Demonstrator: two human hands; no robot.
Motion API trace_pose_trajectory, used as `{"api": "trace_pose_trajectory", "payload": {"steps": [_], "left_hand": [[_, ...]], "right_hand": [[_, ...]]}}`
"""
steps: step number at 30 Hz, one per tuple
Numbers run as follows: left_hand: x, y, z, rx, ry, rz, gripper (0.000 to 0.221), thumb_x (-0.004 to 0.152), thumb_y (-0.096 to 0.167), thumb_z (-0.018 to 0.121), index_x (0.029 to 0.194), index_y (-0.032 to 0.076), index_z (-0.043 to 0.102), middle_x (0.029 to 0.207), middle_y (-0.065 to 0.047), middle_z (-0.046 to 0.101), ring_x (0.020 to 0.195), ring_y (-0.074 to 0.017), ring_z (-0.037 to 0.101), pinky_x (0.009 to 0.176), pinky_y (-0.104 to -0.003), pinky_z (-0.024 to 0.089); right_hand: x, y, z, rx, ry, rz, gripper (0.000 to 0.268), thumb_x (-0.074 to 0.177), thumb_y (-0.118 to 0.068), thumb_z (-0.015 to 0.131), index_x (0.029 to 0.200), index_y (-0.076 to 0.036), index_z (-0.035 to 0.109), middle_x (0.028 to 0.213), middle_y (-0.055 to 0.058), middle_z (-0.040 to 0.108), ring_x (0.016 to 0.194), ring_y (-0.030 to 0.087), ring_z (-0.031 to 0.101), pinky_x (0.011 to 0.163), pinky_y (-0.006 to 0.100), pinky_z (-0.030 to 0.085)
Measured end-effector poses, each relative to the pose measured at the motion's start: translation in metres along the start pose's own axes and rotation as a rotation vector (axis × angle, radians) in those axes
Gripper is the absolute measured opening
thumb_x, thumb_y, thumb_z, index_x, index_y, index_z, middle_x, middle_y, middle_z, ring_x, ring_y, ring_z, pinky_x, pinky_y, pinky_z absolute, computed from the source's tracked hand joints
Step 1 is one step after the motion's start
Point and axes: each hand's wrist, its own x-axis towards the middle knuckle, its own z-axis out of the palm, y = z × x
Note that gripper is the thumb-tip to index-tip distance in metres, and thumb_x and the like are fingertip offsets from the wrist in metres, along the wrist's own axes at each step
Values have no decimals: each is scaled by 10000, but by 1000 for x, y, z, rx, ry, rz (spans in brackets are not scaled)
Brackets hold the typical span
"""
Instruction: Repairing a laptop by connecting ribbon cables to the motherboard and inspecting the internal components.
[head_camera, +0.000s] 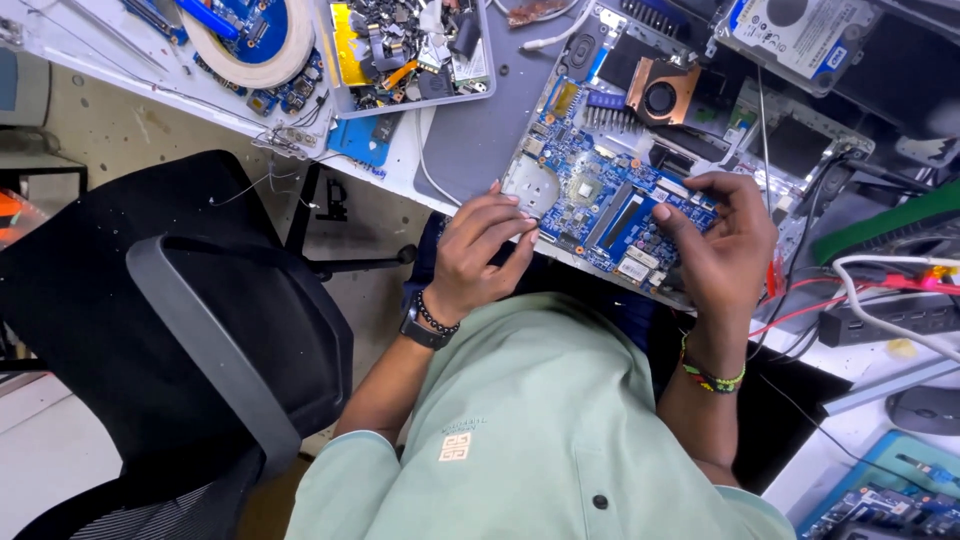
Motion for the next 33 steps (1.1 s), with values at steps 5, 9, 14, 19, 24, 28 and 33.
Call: {"api": "trace_pose_trajectory", "payload": {"steps": [5, 9, 14, 19, 24, 28, 33], "left_hand": [[-2, -3, -2, 21, -37, 20, 96, 868, 38, 803, 957, 20, 773, 924, -102, 737, 906, -341, 733, 933, -496, 600], [-2, -1, -3, 78, -139, 85, 108, 878, 81, 798, 978, 52, 768, 1044, -102, 760, 1022, -328, 733, 1055, -489, 532], [3, -1, -4, 132, -221, 184, 85, 928, 118, 755, 984, 60, 730, 1114, -98, 767, 1098, -314, 727, 1102, -505, 488], [4, -11, -3, 177, -328, 187, 323, 968, 272, 752, 1215, 68, 715, 1241, -99, 732, 1199, -303, 687, 1148, -493, 455], [13, -11, -3, 158, -407, 204, 310, 994, 282, 710, 1189, 41, 724, 1295, -127, 709, 1278, -328, 637, 1172, -512, 409], [17, -10, -4, 141, -440, 239, 276, 990, 236, 716, 1156, 16, 730, 1267, -150, 718, 1278, -343, 632, 1165, -522, 415], [19, -9, -3, 104, -436, 237, 231, 950, 215, 753, 1085, 27, 749, 1143, -130, 751, 1207, -332, 677, 1170, -494, 423]], "right_hand": [[6, -31, 9, -169, -21, -56, 322, 963, -2, 878, 1161, 127, 658, 999, 274, 652, 712, 184, 550, 633, 355, 448], [6, -61, 20, -528, -14, -165, 281, 1011, -83, 878, 1192, 73, 729, 1076, 260, 671, 688, 323, 575, 581, 400, 462], [-2, -57, 12, -761, -74, -238, 390, 1015, -300, 856, 1235, -3, 731, 1138, 196, 685, 1037, 418, 605, 904, 497, 469], [-6, -93, 23, -853, -254, -117, 604, 945, -264, 816, 1350, 144, 631, 1290, 410, 615, 1254, 592, 534, 1098, 634, 393], [-21, -86, 27, -925, -314, -1, 767, 936, -375, 756, 1456, 138, 525, 1456, 411, 495, 1386, 581, 414, 1156, 630, 327], [-26, -86, 29, -976, -402, 29, 966, 832, -501, 785, 1534, 83, 471, 1588, 393, 356, 1484, 570, 259, 1216, 632, 229], [-27, -74, 27, -983, -359, -48, 971, 780, -466, 844, 1510, 80, 508, 1538, 393, 426, 1462, 581, 315, 1196, 665, 250]]}}
